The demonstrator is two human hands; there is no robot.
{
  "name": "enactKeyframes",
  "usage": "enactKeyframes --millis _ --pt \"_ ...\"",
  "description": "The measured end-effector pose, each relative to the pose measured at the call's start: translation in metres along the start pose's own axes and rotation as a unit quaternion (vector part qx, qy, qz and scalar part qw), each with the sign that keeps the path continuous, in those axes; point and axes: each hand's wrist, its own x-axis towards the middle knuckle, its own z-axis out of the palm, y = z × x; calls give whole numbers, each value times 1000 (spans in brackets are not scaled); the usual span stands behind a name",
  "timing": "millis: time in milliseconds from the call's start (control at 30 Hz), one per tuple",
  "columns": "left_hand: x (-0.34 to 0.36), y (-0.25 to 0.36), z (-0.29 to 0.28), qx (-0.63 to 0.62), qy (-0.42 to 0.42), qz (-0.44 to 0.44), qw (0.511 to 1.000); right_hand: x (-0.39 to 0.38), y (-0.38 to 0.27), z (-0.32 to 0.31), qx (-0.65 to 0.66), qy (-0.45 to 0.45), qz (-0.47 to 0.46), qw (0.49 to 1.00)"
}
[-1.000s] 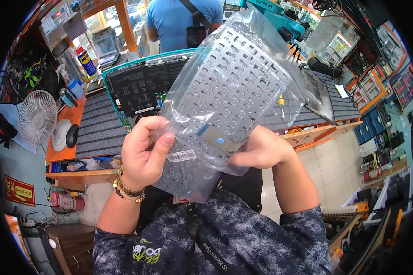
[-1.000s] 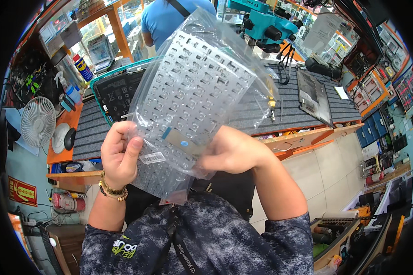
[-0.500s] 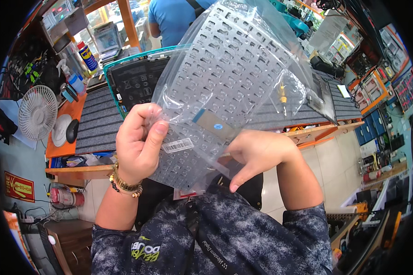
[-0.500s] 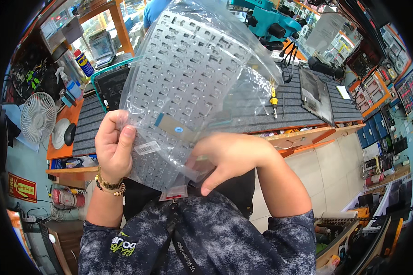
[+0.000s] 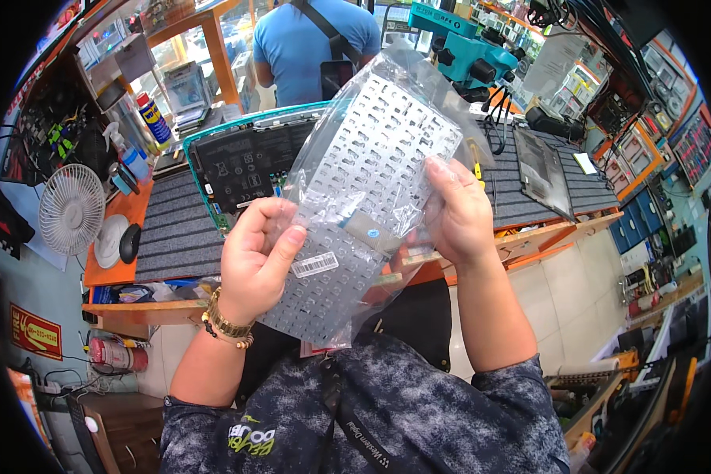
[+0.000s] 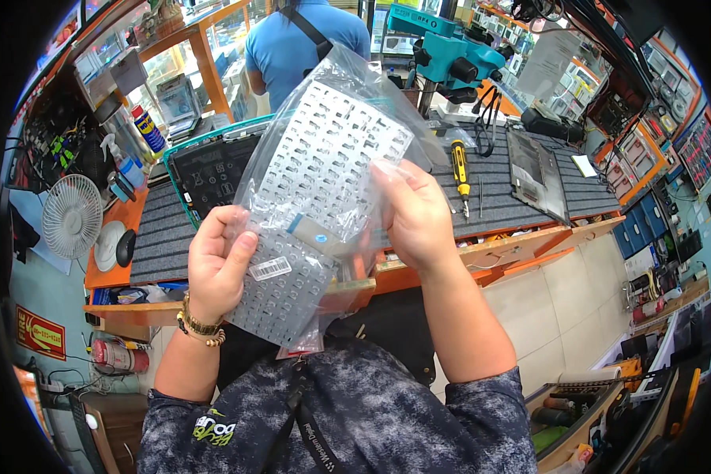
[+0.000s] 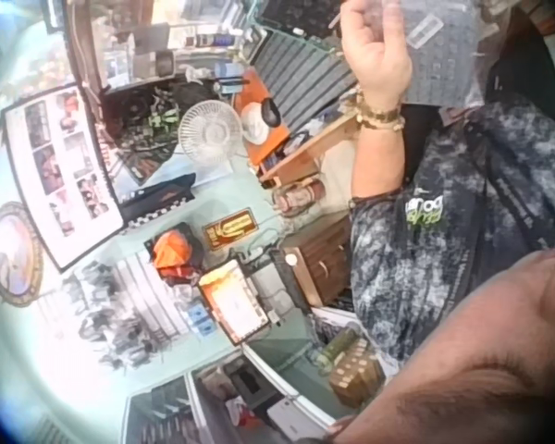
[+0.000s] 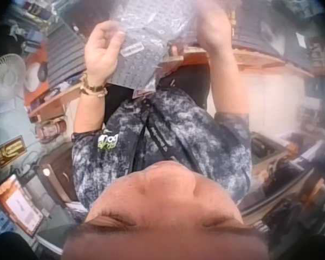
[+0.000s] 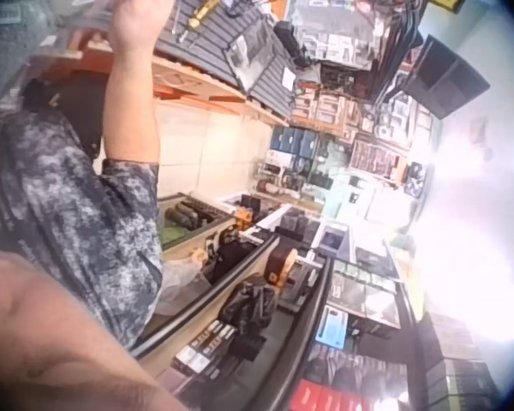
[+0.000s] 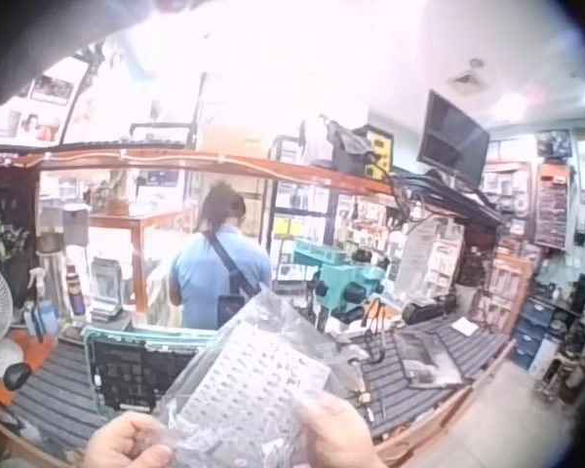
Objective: The person unboxes a replacement keyboard and then handles the internal components of an open laptop, touching the motherboard area.
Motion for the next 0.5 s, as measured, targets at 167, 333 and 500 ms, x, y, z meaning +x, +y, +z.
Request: enactKeyframes --millis 167,333,500 --pt "5 -7 -11 29 11 7 999 -5 -1 6 -16 55 31 998" --pt "6 -2 -15 36 65 13 997 -17 -1 -6 9 82 5 997" --pt "5 8 -23 46 118 23 992 -31 -15 -36 38 60 -10 997"
